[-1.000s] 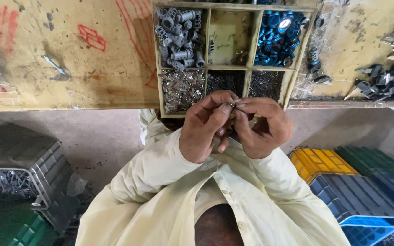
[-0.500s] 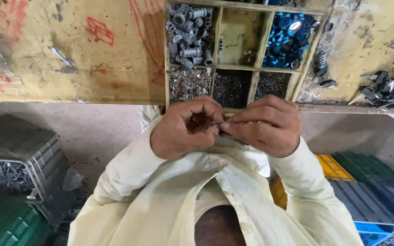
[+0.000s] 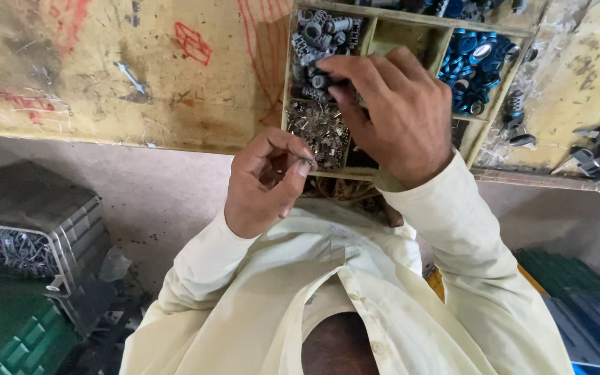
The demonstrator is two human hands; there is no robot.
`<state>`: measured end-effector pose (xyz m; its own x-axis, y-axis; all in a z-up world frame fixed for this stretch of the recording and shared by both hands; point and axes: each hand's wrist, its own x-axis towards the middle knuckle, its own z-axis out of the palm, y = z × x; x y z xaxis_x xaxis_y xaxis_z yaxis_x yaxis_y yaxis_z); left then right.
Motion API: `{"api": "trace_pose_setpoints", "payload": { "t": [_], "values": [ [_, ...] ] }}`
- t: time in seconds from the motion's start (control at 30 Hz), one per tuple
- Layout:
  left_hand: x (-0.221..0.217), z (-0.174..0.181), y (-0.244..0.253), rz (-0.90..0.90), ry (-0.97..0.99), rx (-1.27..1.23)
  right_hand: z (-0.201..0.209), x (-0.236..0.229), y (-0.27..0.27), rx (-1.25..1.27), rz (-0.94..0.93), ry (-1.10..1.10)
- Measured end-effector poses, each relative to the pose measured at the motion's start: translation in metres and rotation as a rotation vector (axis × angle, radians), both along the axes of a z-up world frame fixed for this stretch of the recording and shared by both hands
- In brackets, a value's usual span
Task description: The person assembles small key components by hand, picking a metal pin, inserting it into a gray plastic key body, and adding a blue cap. The assembled keys are placed on the work surface. The process is repeated multiple times.
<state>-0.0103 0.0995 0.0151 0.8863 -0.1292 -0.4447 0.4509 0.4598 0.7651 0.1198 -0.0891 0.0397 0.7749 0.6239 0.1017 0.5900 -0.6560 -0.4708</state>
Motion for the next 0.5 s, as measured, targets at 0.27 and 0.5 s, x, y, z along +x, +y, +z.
{"api": "trace_pose_setpoints", "payload": {
  "t": [0.27,0.5],
  "values": [
    [0.013,0.002,-0.006,-0.027,0.010,0.001,-0.012,0.002,-0.009,0.010,0.112,-0.067],
    [0.019,0.007,-0.009,-0.068,0.031,-0.183,0.023,-0.013,-0.032,0.271,-0.108,0.341]
  ]
}}
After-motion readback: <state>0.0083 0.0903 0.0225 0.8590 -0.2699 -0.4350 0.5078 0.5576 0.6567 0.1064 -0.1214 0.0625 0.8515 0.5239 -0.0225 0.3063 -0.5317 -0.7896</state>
